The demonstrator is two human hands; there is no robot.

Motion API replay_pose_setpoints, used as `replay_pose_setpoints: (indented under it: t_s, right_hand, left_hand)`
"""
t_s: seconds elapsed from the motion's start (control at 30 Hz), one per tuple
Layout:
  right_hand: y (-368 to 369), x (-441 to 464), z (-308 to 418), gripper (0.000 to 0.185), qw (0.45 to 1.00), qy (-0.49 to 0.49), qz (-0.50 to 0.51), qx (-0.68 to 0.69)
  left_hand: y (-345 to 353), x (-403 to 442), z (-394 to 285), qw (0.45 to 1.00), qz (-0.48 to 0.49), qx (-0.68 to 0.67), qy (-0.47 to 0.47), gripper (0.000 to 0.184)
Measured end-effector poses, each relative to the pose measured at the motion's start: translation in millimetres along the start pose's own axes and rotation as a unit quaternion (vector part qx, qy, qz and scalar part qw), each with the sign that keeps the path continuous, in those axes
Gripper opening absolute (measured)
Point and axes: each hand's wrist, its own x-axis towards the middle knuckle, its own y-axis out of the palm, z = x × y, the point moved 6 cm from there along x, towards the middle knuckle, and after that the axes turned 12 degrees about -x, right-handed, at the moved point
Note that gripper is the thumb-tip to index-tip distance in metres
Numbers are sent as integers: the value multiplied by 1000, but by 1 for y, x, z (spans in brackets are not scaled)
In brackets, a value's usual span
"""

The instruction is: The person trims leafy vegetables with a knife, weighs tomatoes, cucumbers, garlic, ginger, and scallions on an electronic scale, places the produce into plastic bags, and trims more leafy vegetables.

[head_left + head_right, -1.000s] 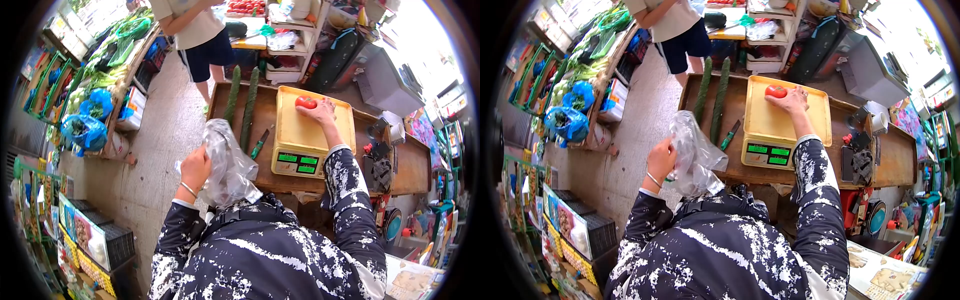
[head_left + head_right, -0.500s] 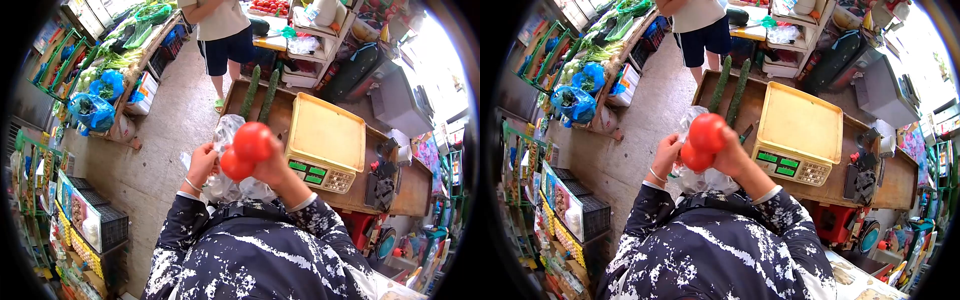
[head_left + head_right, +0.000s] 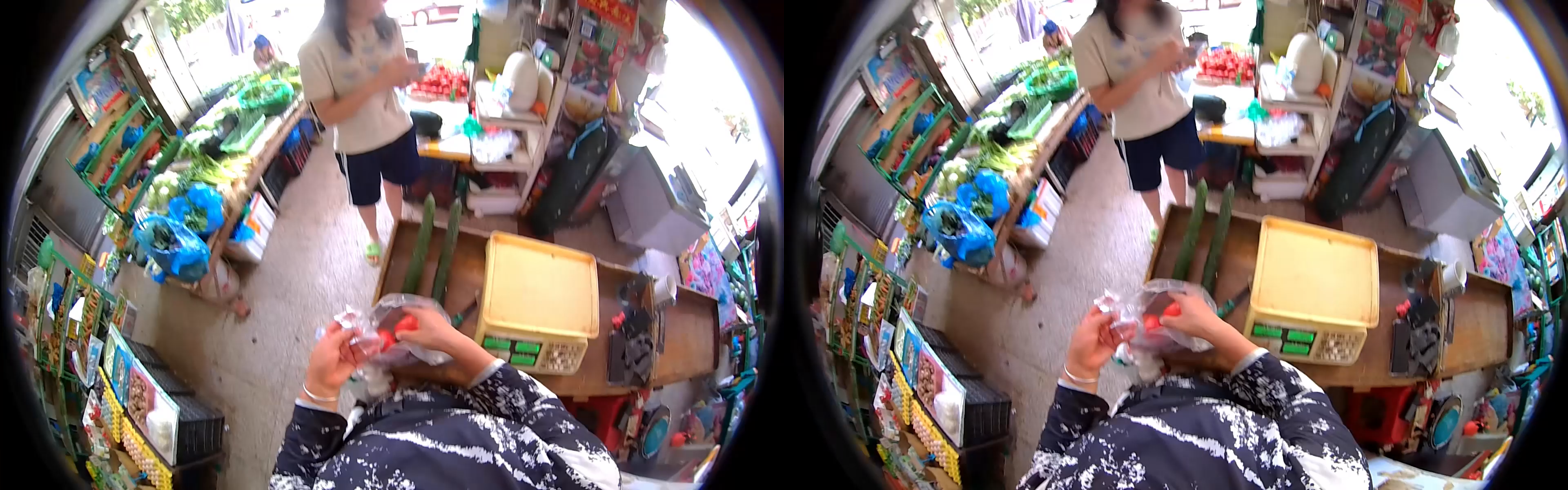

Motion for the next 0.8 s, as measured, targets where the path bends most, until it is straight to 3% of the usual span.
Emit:
replay_pose_setpoints:
  t_s: [0.03, 0.1, 0.17, 0.2, 0.23, 0.27, 0.33, 0.37, 0.43, 0.57, 0.63, 0.73, 0.77, 0.8]
  right_hand:
    - [-19, 6, 18, 43, 981, 14, 170, 94]
    - [-47, 7, 19, 36, 884, 192, 219, 365]
    - [-74, 31, -12, 44, 881, 261, 71, 388]
    - [-88, 47, -45, 57, 930, 301, -79, 197]
    - [-99, 56, -65, 73, 920, 322, -223, -5]
    - [-89, 66, -72, 73, 921, 320, -223, -5]
    - [-65, 75, -81, 103, 880, 445, -145, -82]
    - [-55, 79, -79, 112, 879, 462, -104, -56]
    - [-44, 84, -72, 115, 857, 502, -90, -79]
    - [-40, 85, -77, 112, 837, 523, -112, -119]
    - [-39, 83, -94, 111, 859, 485, -162, -33]
    - [-57, 79, -82, 105, 861, 445, -246, -9]
    - [-66, 81, -78, 103, 886, 371, -264, 90]
    - [-69, 82, -79, 105, 875, 383, -292, 49]
  left_hand:
    - [-1, -1, -1, 999, 18, -28, 5, 28]
    - [-1, 0, -6, 998, 42, -54, 11, 28]
    - [1, -2, -7, 992, 66, -104, -3, 26]
    - [8, -5, -9, 995, 46, -87, 4, 25]
    - [9, -6, -8, 995, 46, -88, 5, 25]
    - [7, -6, -7, 996, 34, -80, 5, 25]
    - [6, -7, -6, 997, 21, -73, 8, 25]
    - [7, -10, -5, 998, 16, -67, 5, 24]
    - [9, -12, -6, 998, 11, -58, 4, 24]
    - [9, -14, -11, 998, 15, -61, 13, 25]
    - [6, -16, -9, 999, 18, -51, 4, 26]
    - [0, -15, -14, 997, 40, -55, 20, 26]
    - [3, -16, -12, 998, 32, -50, -20, 26]
    - [6, -19, -16, 998, 5, -57, 4, 27]
